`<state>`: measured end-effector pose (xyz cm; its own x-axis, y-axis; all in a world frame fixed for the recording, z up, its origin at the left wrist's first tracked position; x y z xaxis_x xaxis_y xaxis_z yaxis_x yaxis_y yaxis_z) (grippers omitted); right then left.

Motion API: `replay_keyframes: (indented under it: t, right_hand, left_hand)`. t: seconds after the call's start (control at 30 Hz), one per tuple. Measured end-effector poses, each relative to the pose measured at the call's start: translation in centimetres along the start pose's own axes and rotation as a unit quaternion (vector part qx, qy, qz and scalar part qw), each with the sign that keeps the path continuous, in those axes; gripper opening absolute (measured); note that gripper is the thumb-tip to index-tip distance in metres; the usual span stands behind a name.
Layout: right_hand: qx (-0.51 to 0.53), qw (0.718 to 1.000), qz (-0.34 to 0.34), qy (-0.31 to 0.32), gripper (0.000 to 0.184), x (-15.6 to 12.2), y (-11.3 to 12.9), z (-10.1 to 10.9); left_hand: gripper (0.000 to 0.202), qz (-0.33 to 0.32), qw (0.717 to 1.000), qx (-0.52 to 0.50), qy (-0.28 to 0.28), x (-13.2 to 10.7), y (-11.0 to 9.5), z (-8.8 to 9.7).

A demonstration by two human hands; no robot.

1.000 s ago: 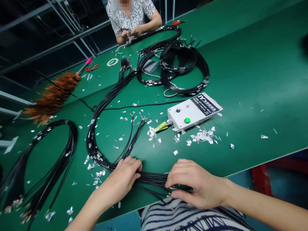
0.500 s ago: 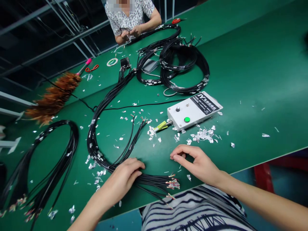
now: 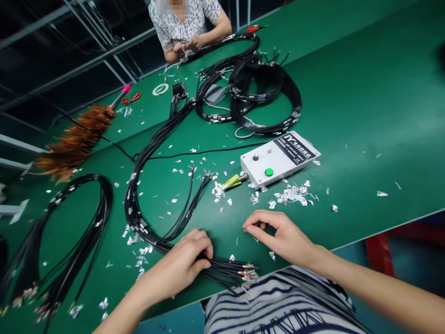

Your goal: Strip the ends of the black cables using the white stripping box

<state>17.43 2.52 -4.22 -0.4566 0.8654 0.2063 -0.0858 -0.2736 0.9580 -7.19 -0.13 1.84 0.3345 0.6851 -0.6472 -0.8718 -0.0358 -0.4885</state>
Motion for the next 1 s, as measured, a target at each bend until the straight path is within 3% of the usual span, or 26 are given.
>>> replay_keyframes:
  t: [0.23,0.37,0.5,0.57,0.67,0.73,0.77,0.8,0.9,1.0]
  right_hand:
    - [-0.005,1.000,-0.001,0.001,0.019,0.0,0.0,0.1]
    - [0.045,0.999,-0.016,-0.015,0.022,0.1,-0.2,0.1]
    - [0.063,0.998,-0.016,-0.026,0.028,0.1,0.2,-0.2]
    - [0.016,0.999,0.021,0.021,0.028,-0.1,0.8,-0.6]
    - [-0.032,0.980,0.087,0.177,0.030,-0.6,2.0,-1.3]
    - [-0.026,0.962,0.080,0.261,0.028,-0.6,2.5,-1.5]
    - [-0.016,0.962,0.056,0.266,0.025,-0.4,2.5,-1.4]
    - [-0.004,0.970,0.029,0.240,0.022,-0.1,2.5,-1.3]
    - [0.037,0.997,-0.035,0.062,0.016,1.5,1.9,-0.6]
    - [0.053,0.997,-0.026,-0.051,0.014,2.8,1.3,-0.3]
  left_hand:
    - [0.011,0.029,0.997,-0.069,0.011,0.5,0.2,0.6]
    - [0.010,0.008,0.993,-0.100,-0.057,-0.1,0.7,0.7]
    - [0.010,0.005,0.984,-0.135,-0.115,-0.3,-0.7,0.6]
    - [0.012,-0.029,0.978,-0.169,-0.121,0.3,-2.0,0.5]
    - [0.014,-0.060,0.959,-0.231,-0.151,1.7,-3.6,0.6]
    - [0.015,-0.047,0.944,-0.282,-0.166,2.6,-3.8,0.5]
    - [0.015,-0.038,0.936,-0.308,-0.166,2.9,-3.8,0.4]
    - [0.016,-0.031,0.929,-0.331,-0.164,3.2,-3.7,0.3]
    - [0.020,-0.024,0.910,-0.381,-0.163,3.5,-3.4,-0.2]
    - [0.025,-0.017,0.899,-0.404,-0.168,3.7,-3.4,-0.8]
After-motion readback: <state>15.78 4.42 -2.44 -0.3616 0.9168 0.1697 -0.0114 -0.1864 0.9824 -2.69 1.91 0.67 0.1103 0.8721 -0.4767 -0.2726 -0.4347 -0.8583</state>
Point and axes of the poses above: each hand's wrist, its own x-axis towards the middle knuckle, its own z-axis out of the back of the hand, y = z × x, the point moved 1 cm from there along x, towards the middle knuckle, and after that the axes turned 10 degrees about z, right-handed, at the moved point
